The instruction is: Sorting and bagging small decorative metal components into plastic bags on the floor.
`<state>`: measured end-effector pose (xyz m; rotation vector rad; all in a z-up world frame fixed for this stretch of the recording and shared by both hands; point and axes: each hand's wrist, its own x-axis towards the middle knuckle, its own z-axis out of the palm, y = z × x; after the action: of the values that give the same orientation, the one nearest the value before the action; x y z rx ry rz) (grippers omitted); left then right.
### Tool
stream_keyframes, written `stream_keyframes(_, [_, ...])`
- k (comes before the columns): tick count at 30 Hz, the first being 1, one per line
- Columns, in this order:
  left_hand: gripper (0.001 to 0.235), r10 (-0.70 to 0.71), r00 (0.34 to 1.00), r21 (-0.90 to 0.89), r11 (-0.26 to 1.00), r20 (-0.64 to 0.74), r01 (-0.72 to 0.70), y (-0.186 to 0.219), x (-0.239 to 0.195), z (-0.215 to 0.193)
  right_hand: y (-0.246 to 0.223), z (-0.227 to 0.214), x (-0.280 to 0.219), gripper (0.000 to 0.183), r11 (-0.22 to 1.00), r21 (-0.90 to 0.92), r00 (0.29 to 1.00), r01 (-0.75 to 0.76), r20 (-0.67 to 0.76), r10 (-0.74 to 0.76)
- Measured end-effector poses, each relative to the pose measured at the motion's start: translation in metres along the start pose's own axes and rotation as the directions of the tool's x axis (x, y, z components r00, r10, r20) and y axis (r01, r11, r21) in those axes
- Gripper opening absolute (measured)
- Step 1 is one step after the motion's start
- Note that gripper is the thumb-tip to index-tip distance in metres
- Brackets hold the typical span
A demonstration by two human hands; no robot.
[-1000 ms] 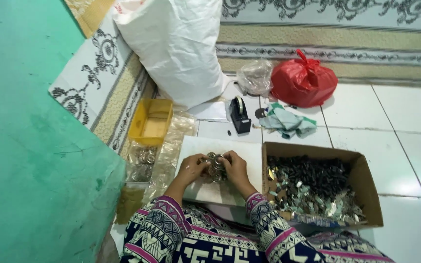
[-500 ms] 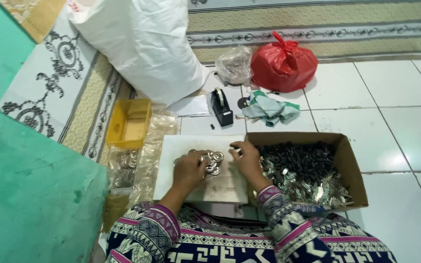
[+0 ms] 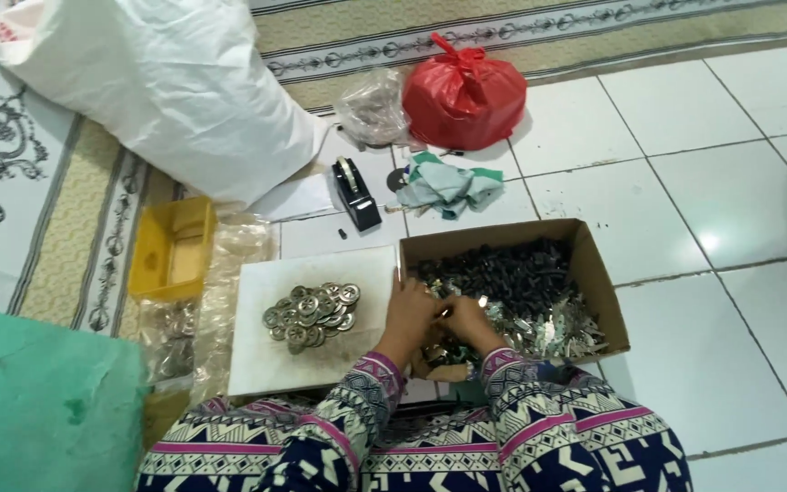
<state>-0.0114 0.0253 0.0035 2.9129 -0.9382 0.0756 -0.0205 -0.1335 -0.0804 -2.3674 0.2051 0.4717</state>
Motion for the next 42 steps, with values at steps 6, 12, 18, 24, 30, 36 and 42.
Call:
stream_keyframes(6, [0.025, -0.070, 0.994, -0.048, 0.996, 0.089, 0.074, -0.010, -0.012, -0.024, 0.014, 0.015, 0.005, 0.029, 0.970, -0.222, 0.978, 0.104, 0.203, -0.059])
stream_keyframes(12, [0.028, -0.139, 0.989, 0.118, 0.984, 0.047, 0.133, 0.017, 0.000, 0.005, 0.001, -0.002, 0.006, 0.021, 0.960, -0.277, 0.997, 0.032, 0.070, -0.013])
stream_keyframes(18, [0.043, -0.249, 0.774, 0.516, 0.849, 0.582, -0.114, 0.065, 0.003, -0.049, -0.041, -0.010, -0.037, 0.020, 0.920, -0.336, 0.978, 0.201, 0.112, -0.173])
stream_keyframes(24, [0.044, -0.171, 0.812, 0.414, 0.906, 0.558, -0.094, 0.060, -0.009, -0.022, -0.042, -0.015, -0.032, 0.021, 0.923, -0.342, 0.984, 0.174, 0.041, -0.171])
stream_keyframes(30, [0.026, -0.099, 0.943, 0.200, 0.979, 0.318, 0.036, 0.047, -0.006, 0.042, -0.032, -0.028, -0.037, 0.020, 0.932, -0.318, 0.981, 0.174, -0.026, -0.192])
stream_keyframes(36, [0.014, -0.019, 0.984, 0.100, 0.995, 0.177, 0.001, 0.049, -0.028, 0.022, -0.027, -0.021, -0.045, 0.020, 0.945, -0.301, 0.987, 0.126, -0.055, -0.150])
stream_keyframes(42, [0.012, 0.030, 0.996, -0.208, 0.977, -0.080, -0.046, 0.034, -0.038, -0.017, -0.109, -0.072, -0.107, 0.026, 0.952, -0.291, 0.983, 0.094, -0.122, -0.134])
